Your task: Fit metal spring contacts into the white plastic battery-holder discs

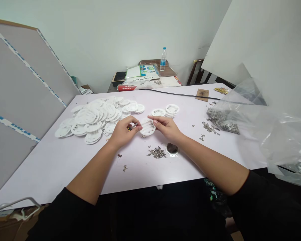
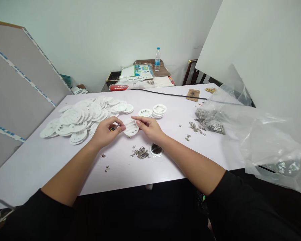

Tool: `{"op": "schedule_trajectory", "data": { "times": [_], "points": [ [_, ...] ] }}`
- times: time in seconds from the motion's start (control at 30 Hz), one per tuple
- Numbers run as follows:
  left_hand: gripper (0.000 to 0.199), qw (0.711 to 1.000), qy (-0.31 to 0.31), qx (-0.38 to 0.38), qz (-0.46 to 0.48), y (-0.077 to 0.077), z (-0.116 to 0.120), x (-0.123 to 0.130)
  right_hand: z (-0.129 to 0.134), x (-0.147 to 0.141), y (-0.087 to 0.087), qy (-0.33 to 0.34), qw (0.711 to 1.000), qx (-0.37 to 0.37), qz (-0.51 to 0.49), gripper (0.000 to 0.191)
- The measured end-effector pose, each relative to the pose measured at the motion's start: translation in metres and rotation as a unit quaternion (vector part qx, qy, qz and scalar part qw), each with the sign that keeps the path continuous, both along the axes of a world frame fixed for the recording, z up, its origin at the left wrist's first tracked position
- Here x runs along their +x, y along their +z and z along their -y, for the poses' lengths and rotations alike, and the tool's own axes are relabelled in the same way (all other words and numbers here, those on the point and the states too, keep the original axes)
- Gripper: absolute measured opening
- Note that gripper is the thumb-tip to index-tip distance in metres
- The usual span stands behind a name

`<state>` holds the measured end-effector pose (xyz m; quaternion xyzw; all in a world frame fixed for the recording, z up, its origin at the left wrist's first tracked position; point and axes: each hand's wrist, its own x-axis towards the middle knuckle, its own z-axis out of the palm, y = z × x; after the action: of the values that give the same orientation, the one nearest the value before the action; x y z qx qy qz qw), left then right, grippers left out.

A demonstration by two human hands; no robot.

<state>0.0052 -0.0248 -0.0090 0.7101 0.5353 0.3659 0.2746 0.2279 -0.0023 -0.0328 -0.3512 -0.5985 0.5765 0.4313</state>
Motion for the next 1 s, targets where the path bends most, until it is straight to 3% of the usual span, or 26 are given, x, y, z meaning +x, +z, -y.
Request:
{"op": "schedule_trajectory", "data": {
  "times": [0.33,0.47,0.57,0.83,1.0],
  "points": [
    [0.039,0.989,0.014,-0.078,0.122,0.004,0.003,0.008,-0.001,-0.002,-0.004,0.015,0.998,-0.029,-0.056,0.05],
    [0.047,0.976,-0.016,-0.152,0.155,0.004,0.003,0.006,0.0,-0.004,-0.001,-0.006,0.997,-0.038,-0.072,0.051],
    [0.048,0.974,-0.029,-0.17,0.145,0.004,0.003,0.004,0.002,-0.005,0.001,-0.013,0.998,-0.026,-0.058,0.051],
    [0.04,0.993,-0.012,-0.113,0.037,0.003,0.004,0.007,0.009,-0.005,0.005,-0.028,0.998,0.058,0.023,0.049],
    [0.039,0.98,-0.052,-0.164,0.095,-0.001,0.003,0.006,0.01,-0.006,0.003,0.004,0.997,0.069,0.016,0.055]
  ]
}}
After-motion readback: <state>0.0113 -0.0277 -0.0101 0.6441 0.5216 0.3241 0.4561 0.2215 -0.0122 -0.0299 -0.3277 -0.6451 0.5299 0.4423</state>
